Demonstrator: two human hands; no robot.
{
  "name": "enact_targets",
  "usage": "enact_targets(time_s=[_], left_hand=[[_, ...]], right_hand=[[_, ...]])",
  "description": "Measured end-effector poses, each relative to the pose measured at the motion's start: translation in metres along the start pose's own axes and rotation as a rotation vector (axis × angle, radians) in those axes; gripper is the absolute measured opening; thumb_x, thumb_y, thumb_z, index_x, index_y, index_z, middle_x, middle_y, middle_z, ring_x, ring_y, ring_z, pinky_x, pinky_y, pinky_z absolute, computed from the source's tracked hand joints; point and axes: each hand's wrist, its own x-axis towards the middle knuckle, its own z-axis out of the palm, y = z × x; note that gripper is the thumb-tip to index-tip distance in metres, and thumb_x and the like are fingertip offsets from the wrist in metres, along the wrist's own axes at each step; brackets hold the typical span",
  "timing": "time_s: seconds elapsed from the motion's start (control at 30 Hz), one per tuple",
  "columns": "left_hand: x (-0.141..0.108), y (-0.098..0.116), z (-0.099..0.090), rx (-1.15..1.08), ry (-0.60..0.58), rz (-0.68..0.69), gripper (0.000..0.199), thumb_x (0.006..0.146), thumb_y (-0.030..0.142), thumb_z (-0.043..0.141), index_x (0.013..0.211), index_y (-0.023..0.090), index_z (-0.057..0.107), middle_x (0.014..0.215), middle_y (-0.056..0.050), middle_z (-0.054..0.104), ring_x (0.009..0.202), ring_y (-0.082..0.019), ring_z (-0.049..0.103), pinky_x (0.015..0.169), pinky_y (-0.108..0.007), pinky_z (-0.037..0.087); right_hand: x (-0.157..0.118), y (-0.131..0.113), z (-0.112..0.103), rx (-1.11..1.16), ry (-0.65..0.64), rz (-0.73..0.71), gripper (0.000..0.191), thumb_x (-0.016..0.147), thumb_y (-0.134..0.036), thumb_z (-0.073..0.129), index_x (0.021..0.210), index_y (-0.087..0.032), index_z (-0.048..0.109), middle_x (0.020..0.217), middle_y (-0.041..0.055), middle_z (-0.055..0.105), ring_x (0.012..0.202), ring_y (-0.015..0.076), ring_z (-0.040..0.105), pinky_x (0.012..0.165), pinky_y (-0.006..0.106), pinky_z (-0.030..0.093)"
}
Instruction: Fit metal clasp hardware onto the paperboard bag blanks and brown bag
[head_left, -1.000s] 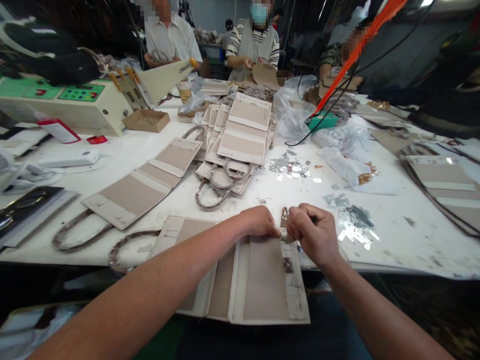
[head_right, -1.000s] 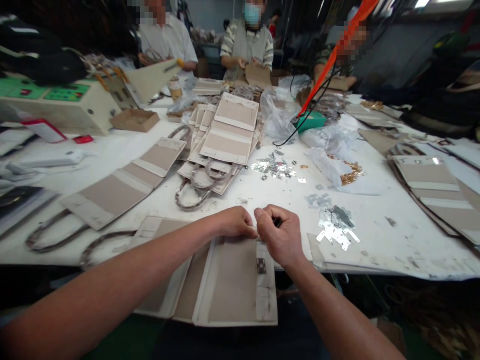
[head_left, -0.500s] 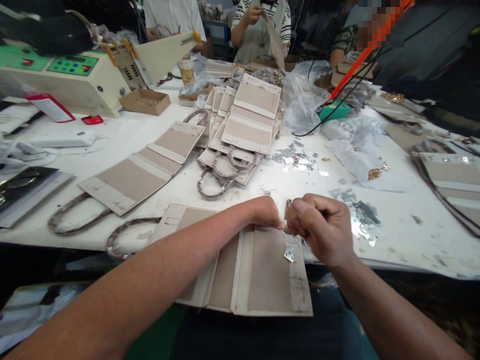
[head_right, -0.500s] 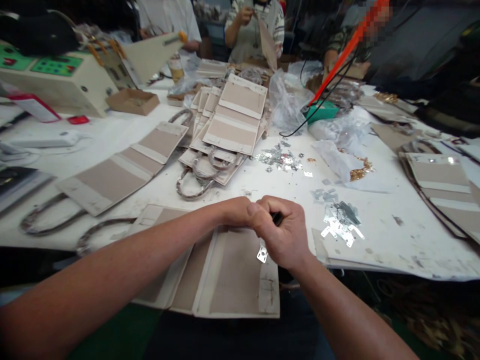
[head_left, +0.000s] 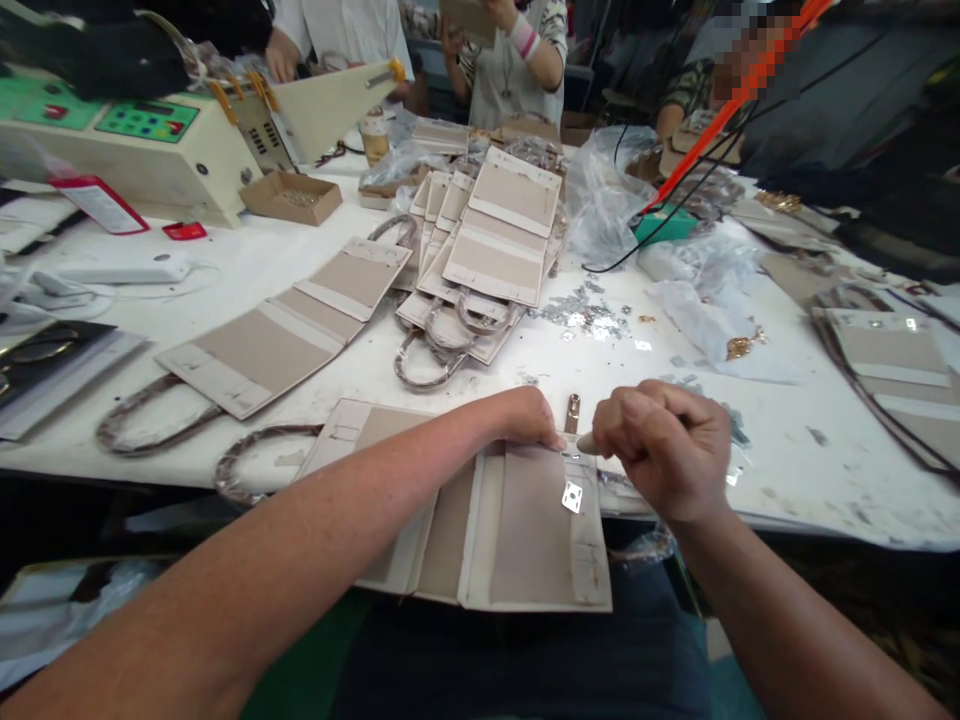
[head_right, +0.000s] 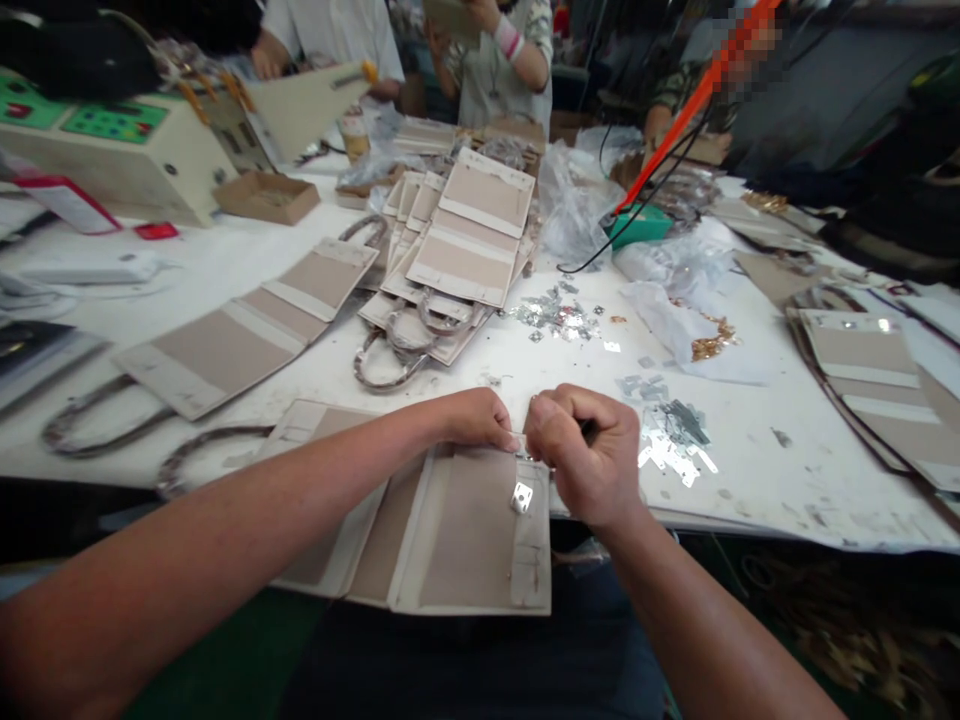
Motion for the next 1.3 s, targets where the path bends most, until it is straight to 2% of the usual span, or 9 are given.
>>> enact_targets(time_s=[0.4, 0.57, 0.67, 0.8, 0.87, 0.97, 1.1, 1.2, 1.3], left_hand=[[0.011, -0.011, 0.0, 0.024, -0.071, 0.034, 0.024, 0.069, 0.041, 0.08, 0.069, 0.018, 0.075, 0.058, 0.006, 0.06, 0.061, -0.012, 0.052, 0.058, -0.024, 0.037], [0.012, -0.01, -0.002, 0.104, -0.05, 0.069, 0.026, 0.07, 0.044, 0.079, 0.069, 0.018, 0.076, 0.057, 0.006, 0.058, 0.06, -0.011, 0.051, 0.057, -0.024, 0.037], [0.018, -0.006, -0.005, 0.173, -0.025, 0.09, 0.028, 0.07, 0.046, 0.08, 0.072, 0.019, 0.078, 0.059, 0.006, 0.062, 0.063, -0.012, 0.054, 0.057, -0.024, 0.036], [0.02, 0.003, -0.005, 0.279, 0.035, 0.097, 0.026, 0.071, 0.047, 0.08, 0.078, 0.022, 0.081, 0.071, 0.003, 0.072, 0.07, -0.016, 0.063, 0.062, -0.026, 0.041], [0.012, 0.007, 0.0, 0.336, 0.121, 0.093, 0.029, 0.073, 0.05, 0.079, 0.082, 0.022, 0.081, 0.078, 0.0, 0.075, 0.076, -0.02, 0.067, 0.068, -0.03, 0.046], [-0.018, 0.01, 0.018, 0.429, 0.352, 0.152, 0.035, 0.081, 0.042, 0.076, 0.109, 0.021, 0.075, 0.115, -0.008, 0.074, 0.108, -0.028, 0.066, 0.093, -0.039, 0.049], [-0.077, -0.005, 0.057, 0.56, 0.654, 0.491, 0.038, 0.09, 0.032, 0.071, 0.124, 0.019, 0.064, 0.132, -0.011, 0.063, 0.123, -0.026, 0.056, 0.108, -0.042, 0.045], [-0.11, -0.023, 0.086, 0.619, 0.523, 0.62, 0.066, 0.082, 0.057, 0.078, 0.132, 0.018, 0.058, 0.135, -0.013, 0.061, 0.125, -0.029, 0.055, 0.111, -0.045, 0.045], [-0.122, -0.034, 0.102, 0.711, 0.418, 0.61, 0.092, 0.067, 0.067, 0.085, 0.139, 0.019, 0.054, 0.141, -0.015, 0.058, 0.131, -0.036, 0.051, 0.117, -0.051, 0.039]], right_hand=[[0.001, 0.009, -0.003, 0.209, 0.104, -0.025, 0.047, 0.095, -0.034, 0.065, 0.056, -0.023, 0.041, 0.048, -0.0057, 0.04, 0.043, 0.0109, 0.039, 0.044, 0.026, 0.035], [-0.003, -0.002, -0.011, -0.401, -0.125, 0.143, 0.039, 0.092, -0.037, 0.065, 0.058, -0.021, 0.052, 0.054, -0.0031, 0.051, 0.052, 0.0122, 0.046, 0.052, 0.026, 0.035], [-0.016, -0.006, -0.024, -0.811, -0.292, 0.25, 0.012, 0.087, -0.035, 0.072, 0.09, -0.023, 0.073, 0.069, -0.0018, 0.067, 0.063, 0.0163, 0.059, 0.061, 0.027, 0.039], [-0.04, 0.011, -0.039, -1.045, -0.399, 0.338, 0.016, 0.09, -0.032, 0.069, 0.103, -0.031, 0.078, 0.099, -0.0003, 0.078, 0.086, 0.0212, 0.069, 0.071, 0.029, 0.042], [-0.048, 0.02, -0.042, -1.051, -0.378, 0.349, 0.016, 0.092, -0.032, 0.066, 0.102, -0.033, 0.078, 0.105, -0.0021, 0.078, 0.092, 0.0216, 0.07, 0.073, 0.029, 0.043], [-0.053, 0.023, -0.041, -1.044, -0.355, 0.331, 0.017, 0.092, -0.034, 0.066, 0.103, -0.034, 0.079, 0.106, -0.003, 0.078, 0.095, 0.0214, 0.071, 0.075, 0.029, 0.043], [-0.055, 0.019, -0.04, -1.031, -0.355, 0.322, 0.017, 0.092, -0.042, 0.069, 0.102, -0.036, 0.081, 0.103, -0.0024, 0.077, 0.093, 0.0197, 0.071, 0.075, 0.029, 0.044], [-0.058, 0.017, -0.037, -1.068, -0.345, 0.323, 0.019, 0.092, -0.044, 0.069, 0.104, -0.035, 0.08, 0.105, -0.0011, 0.076, 0.094, 0.02, 0.071, 0.075, 0.029, 0.044], [-0.061, 0.017, -0.029, -1.126, -0.353, 0.322, 0.02, 0.092, -0.042, 0.067, 0.101, -0.031, 0.081, 0.107, 0.0015, 0.076, 0.096, 0.0221, 0.07, 0.074, 0.029, 0.044]])
